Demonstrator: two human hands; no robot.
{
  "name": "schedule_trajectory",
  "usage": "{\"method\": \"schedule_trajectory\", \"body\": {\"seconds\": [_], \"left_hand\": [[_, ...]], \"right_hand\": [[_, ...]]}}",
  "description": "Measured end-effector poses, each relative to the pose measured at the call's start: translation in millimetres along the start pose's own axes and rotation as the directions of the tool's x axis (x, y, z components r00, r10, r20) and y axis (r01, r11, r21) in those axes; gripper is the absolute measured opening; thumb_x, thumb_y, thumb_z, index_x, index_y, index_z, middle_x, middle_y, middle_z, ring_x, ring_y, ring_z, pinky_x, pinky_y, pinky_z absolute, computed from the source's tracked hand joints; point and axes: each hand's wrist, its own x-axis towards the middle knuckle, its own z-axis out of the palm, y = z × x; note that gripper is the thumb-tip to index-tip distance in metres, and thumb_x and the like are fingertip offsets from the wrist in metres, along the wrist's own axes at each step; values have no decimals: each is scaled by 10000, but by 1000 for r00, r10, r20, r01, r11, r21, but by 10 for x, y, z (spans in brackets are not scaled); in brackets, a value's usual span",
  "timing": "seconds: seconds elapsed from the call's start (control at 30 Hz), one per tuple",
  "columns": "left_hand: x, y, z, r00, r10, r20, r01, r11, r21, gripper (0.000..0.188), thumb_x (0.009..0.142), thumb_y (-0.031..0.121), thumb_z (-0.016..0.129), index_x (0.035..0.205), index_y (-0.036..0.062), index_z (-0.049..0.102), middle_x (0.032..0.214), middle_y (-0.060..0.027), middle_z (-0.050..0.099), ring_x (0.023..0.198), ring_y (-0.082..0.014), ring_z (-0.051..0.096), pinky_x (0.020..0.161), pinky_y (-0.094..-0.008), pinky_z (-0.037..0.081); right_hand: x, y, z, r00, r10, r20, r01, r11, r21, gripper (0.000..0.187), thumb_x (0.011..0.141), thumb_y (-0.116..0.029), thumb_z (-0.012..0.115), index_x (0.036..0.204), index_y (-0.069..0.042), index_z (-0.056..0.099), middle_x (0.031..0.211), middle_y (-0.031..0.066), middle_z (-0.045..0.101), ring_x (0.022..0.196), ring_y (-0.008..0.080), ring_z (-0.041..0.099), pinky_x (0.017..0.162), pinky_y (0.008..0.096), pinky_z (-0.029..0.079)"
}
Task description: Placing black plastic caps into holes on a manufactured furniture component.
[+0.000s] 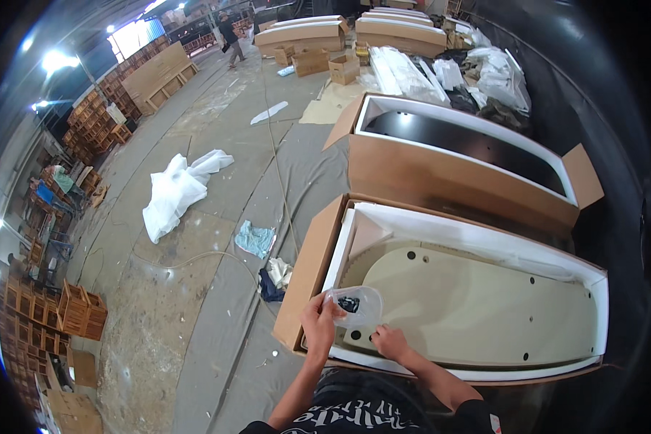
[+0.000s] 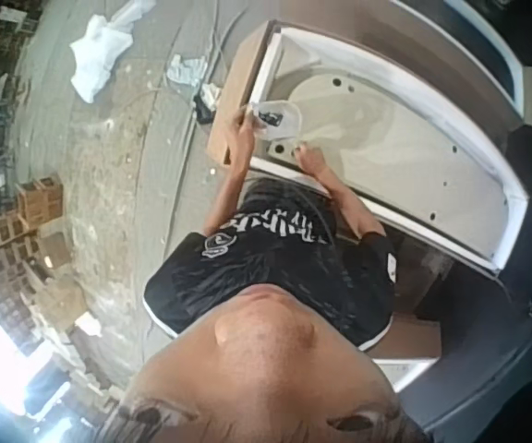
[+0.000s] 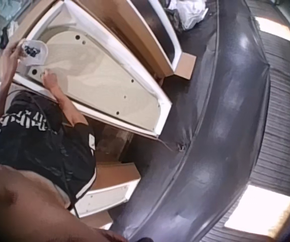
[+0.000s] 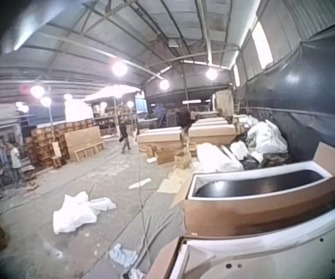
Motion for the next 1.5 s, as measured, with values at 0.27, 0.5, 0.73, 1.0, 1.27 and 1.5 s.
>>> {"method": "schedule_trajectory", "body": {"seconds": [0.27,0.5,0.73,1.0,1.27,1.5], "left_hand": [[-84,-138,-118,998,-57,-19,55,996,-65,246,930,54,519,1109,-81,620,765,-78,631,661,-156,674,601,-251,506],[-165,-171,-230,999,-32,-42,31,999,-16,245,938,77,530,1106,-71,630,767,-75,635,658,-160,678,602,-250,500],[-193,-194,-264,996,-59,-62,53,994,-95,251,956,98,527,1119,-62,631,768,-70,632,654,-156,672,590,-247,499],[-192,-182,-282,998,-18,-63,17,1000,-15,253,952,93,518,1110,-61,640,742,-63,626,647,-151,673,586,-248,489],[-194,-190,-289,997,-50,-60,49,999,-16,246,962,112,517,1084,-64,639,773,-73,630,649,-170,677,591,-252,492],[-163,-231,-291,998,-47,-42,45,998,-50,260,975,144,519,1063,-67,643,783,-74,622,648,-178,675,599,-259,506]], "right_hand": [[18,-183,109,966,233,-108,-237,971,-23,172,743,-217,660,699,-54,629,741,111,585,728,277,621,550,423,507],[66,-302,113,921,387,-41,-388,920,-46,235,761,-257,627,733,-27,669,766,152,626,712,326,641,583,468,504],[125,-283,144,933,357,35,-343,916,-209,220,806,-238,573,766,-48,677,840,147,614,810,310,629,622,455,516],[72,-152,84,992,119,42,-117,992,-50,212,842,-207,538,735,-47,628,825,125,583,791,294,610,607,452,516],[42,-277,204,985,155,76,-142,978,-153,209,842,-212,541,754,-54,646,813,136,589,769,294,614,578,435,517],[51,-237,162,918,383,99,-377,923,-74,203,836,-207,541,803,-43,656,818,153,602,803,306,633,626,448,524]]}}
